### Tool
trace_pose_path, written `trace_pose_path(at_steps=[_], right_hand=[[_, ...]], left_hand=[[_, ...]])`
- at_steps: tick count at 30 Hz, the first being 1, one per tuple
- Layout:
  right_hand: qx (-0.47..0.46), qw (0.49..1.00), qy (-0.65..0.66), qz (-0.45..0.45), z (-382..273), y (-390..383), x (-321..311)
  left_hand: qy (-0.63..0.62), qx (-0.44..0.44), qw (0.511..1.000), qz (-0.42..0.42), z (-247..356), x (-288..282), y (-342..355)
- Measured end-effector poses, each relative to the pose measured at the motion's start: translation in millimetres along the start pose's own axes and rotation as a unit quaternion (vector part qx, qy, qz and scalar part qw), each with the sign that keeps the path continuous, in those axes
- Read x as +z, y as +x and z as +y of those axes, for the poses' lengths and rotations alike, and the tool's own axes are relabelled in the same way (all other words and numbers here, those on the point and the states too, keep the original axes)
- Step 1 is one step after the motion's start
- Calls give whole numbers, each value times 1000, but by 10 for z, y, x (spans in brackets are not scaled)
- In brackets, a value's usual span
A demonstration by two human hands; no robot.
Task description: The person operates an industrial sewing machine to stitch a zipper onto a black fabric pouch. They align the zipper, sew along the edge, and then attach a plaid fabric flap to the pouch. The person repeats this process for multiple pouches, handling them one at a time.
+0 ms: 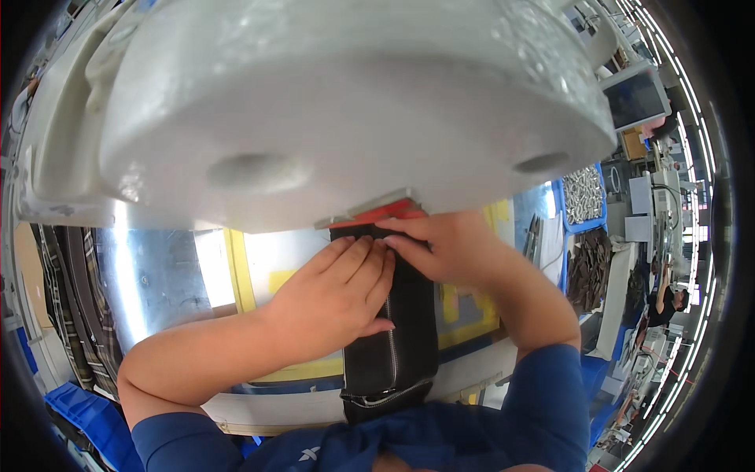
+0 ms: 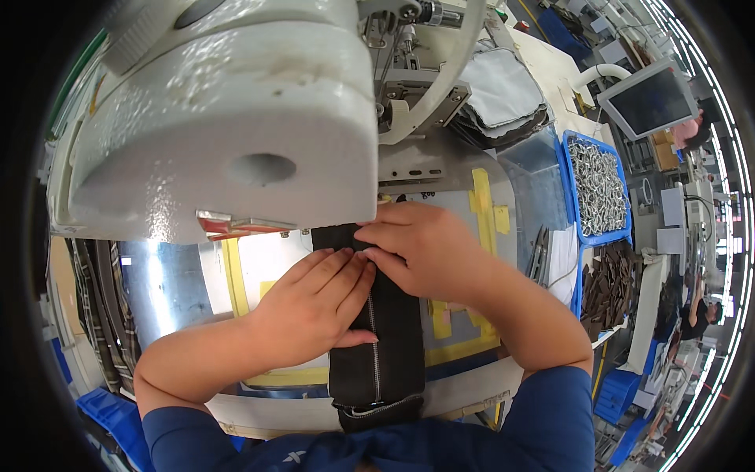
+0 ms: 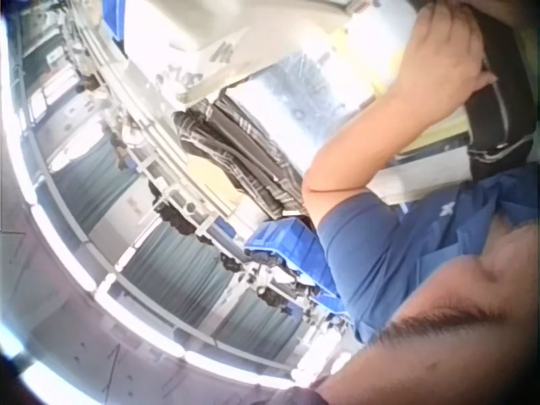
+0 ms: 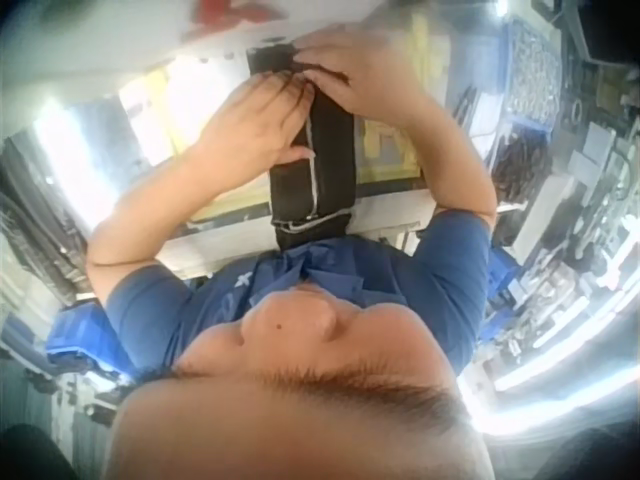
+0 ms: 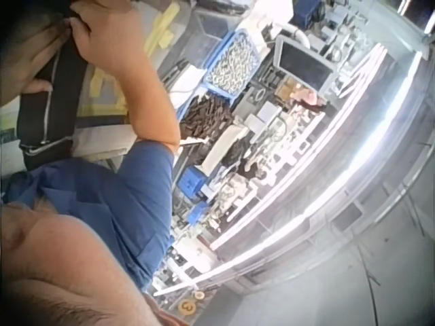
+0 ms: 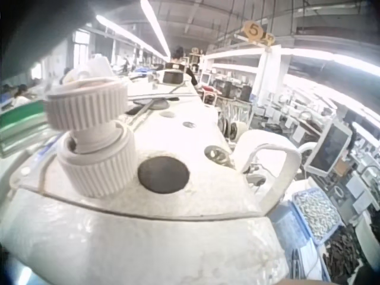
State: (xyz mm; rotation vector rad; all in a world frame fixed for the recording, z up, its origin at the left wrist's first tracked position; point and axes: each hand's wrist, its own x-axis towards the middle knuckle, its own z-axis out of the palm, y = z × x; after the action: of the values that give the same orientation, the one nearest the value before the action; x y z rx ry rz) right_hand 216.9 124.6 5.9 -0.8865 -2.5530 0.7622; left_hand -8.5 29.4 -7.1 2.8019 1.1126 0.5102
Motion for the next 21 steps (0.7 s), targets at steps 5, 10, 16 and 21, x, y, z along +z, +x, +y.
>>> trace_pose_path(at_steps=[5,10,16,21], right_hand=[[-35,999,-17,0,20,9,2],[-36,999,1,-13,57,27,-10],[-50,999,-11,-10,69,35,-20],[-76,996,-49,-9,76,40,16]], left_hand=[[-5,-6,1000,5,4,8,1],[-5,-4,1000,13,-2,25,-14],[-20,-4,1000,17,-14,30,-6],[-47,-16,998,30,-23,20,-27]])
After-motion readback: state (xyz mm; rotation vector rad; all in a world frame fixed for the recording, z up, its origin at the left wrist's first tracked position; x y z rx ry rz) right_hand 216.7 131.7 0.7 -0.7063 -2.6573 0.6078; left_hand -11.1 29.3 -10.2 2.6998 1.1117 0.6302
